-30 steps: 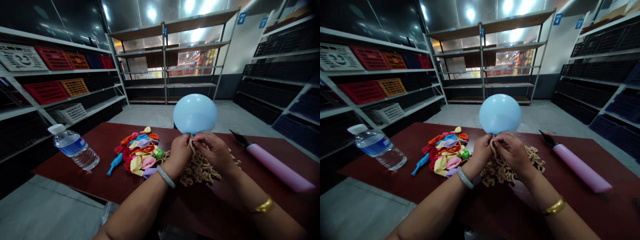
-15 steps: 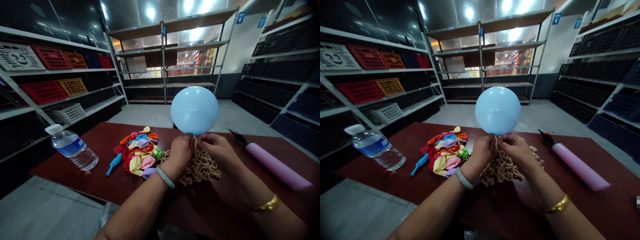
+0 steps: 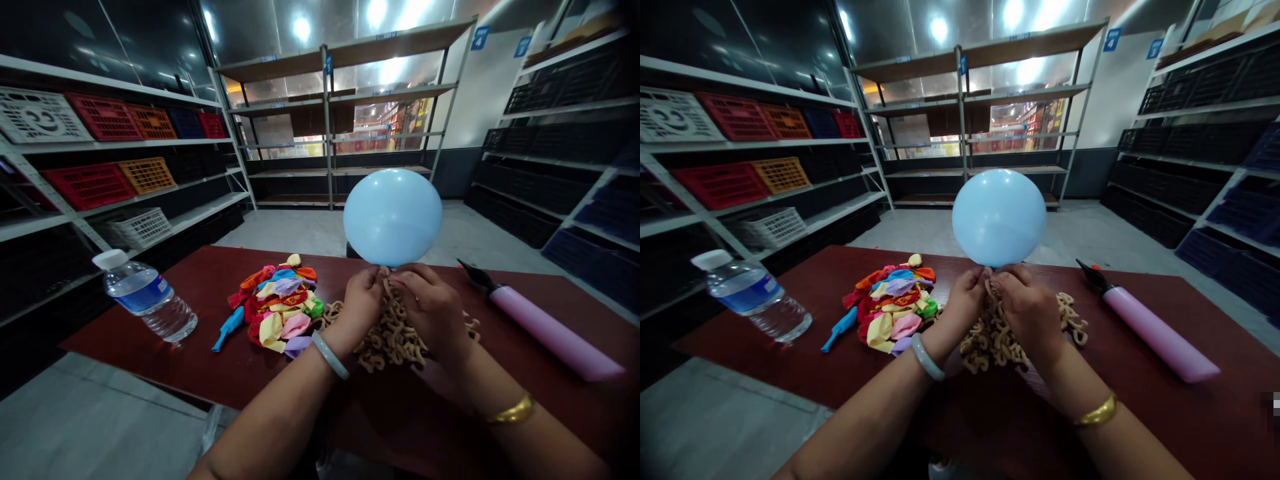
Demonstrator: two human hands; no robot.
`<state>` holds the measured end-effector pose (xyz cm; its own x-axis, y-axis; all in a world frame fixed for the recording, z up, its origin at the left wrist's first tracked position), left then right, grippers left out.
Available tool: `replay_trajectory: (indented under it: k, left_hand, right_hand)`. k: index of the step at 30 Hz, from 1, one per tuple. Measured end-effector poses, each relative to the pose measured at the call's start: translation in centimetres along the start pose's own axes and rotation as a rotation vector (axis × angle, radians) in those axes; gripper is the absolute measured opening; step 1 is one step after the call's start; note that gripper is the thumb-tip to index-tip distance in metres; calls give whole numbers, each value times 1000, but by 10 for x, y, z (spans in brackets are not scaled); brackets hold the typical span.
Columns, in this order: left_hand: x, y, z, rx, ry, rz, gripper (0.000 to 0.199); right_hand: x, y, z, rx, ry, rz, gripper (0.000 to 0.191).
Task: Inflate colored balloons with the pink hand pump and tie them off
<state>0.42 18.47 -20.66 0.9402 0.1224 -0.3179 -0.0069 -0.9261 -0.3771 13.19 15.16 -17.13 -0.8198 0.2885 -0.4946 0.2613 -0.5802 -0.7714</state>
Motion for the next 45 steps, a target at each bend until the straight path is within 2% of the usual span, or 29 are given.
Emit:
replay_trajectory:
  k: [7, 11, 14, 19, 24, 29, 34, 39, 42, 45]
  left_hand:
    - [-4, 4, -9, 23, -150, -15, 23]
    - [-4, 5, -13, 98, -208, 9, 25]
    - [0, 4, -10, 104, -183, 33, 30]
    - [7, 4, -8, 126, -76, 65, 32]
    - [1, 6, -17, 175, -96, 72, 28]
    - [-2, 7, -16, 94, 35, 47, 25]
    - [2, 8, -9, -15, 181, 50, 25]
    - [1, 9, -12, 27, 126, 41, 24]
    - [1, 8, -14, 65, 83, 54, 26]
    - [0, 7, -15, 96, 41, 45, 25]
  right_hand:
    - [1, -3, -21, 169, -186, -59, 11]
    - [0, -5, -25, 171, -190, -5, 12]
    - [0, -5, -26, 193, -192, 1, 12]
    - [-2, -4, -26, 256, -138, -86, 9]
    - [-6, -6, -13, 122, -96, -88, 9]
    - [-9, -7, -3, -55, -67, -98, 3]
    - [-7, -5, -1, -102, -74, -25, 5]
    - [-7, -5, -10, 33, -212, -48, 4]
    - [-3, -3, -20, 154, -381, -34, 11]
    - [0, -3, -25, 202, -430, -14, 14]
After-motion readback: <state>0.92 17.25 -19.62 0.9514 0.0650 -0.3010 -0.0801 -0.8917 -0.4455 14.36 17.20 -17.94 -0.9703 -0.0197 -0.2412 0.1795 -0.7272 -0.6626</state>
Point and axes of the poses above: each hand's wrist, its own y-axis away from the middle knuckle, its own x-axis out of the palm, z = x × y, the point moved 5 cm from there along -y, towards the middle knuckle, and after that the axes turned 9 degrees about -y, right-handed, at the moved point
